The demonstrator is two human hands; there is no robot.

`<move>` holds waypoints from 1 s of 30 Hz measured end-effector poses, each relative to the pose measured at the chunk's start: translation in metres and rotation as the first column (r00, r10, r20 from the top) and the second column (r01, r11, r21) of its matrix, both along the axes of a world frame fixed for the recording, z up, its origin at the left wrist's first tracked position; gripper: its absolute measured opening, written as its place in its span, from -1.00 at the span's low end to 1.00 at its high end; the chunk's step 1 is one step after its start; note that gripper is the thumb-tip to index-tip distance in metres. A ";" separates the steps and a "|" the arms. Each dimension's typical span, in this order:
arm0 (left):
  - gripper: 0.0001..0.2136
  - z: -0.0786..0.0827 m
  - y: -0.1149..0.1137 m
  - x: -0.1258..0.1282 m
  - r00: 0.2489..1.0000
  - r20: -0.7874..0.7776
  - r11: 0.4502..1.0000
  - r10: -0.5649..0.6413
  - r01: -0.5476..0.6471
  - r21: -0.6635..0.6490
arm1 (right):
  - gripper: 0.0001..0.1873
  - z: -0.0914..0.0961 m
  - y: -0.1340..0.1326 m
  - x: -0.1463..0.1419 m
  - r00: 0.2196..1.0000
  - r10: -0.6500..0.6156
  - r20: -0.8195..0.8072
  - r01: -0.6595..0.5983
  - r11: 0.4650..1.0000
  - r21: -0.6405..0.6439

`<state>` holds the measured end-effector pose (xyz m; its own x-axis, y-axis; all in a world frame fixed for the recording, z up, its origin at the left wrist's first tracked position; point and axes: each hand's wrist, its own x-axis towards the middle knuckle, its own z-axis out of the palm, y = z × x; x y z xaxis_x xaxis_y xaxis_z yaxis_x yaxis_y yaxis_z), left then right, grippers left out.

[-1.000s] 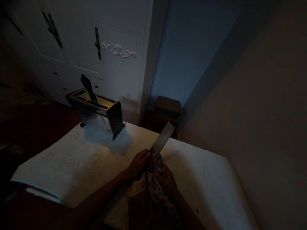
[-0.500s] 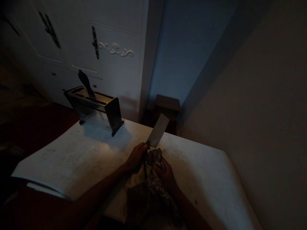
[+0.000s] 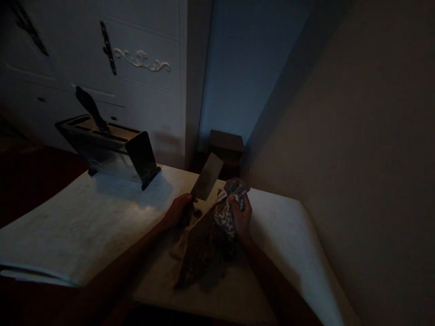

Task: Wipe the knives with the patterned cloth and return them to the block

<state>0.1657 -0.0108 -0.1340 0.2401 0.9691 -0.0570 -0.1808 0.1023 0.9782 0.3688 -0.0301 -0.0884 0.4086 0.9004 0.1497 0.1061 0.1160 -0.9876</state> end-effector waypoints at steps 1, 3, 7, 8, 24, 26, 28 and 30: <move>-0.56 0.001 0.000 0.000 1.000 -0.006 1.000 -0.005 0.005 0.003 | -0.50 0.006 0.002 -0.001 0.999 0.004 0.034 -0.006 0.999 0.033; -0.57 0.003 0.000 -0.001 0.999 -0.035 1.000 -0.017 0.017 -0.004 | -0.57 0.013 0.007 -0.006 0.994 0.025 0.109 -0.032 0.998 0.062; -0.55 0.001 0.001 -0.002 0.994 -0.104 0.999 -0.033 0.032 -0.016 | -0.64 0.014 0.016 -0.022 0.920 0.150 0.362 -0.205 0.971 0.119; -0.56 0.000 0.002 -0.003 0.992 -0.122 1.000 -0.028 0.029 0.006 | -0.63 0.011 0.018 -0.027 0.876 0.180 0.448 -0.266 0.954 0.137; -0.57 0.004 0.003 -0.005 0.935 -0.342 0.984 -0.097 0.142 0.111 | -0.51 -0.002 0.059 -0.028 0.465 -0.057 0.884 -0.142 0.980 0.138; -0.58 0.004 0.003 -0.006 0.932 -0.349 0.981 -0.100 0.150 0.121 | -0.49 -0.002 0.064 -0.022 0.483 -0.088 0.871 -0.105 0.982 0.157; -0.57 0.005 0.004 -0.006 0.925 -0.364 0.979 -0.105 0.160 0.125 | -0.51 -0.002 0.069 -0.015 0.502 -0.121 0.857 -0.067 0.982 0.177; -0.57 0.006 0.003 -0.007 0.919 -0.374 0.975 -0.123 0.182 0.128 | -0.60 0.000 0.073 -0.005 0.542 -0.136 0.829 -0.026 0.984 0.179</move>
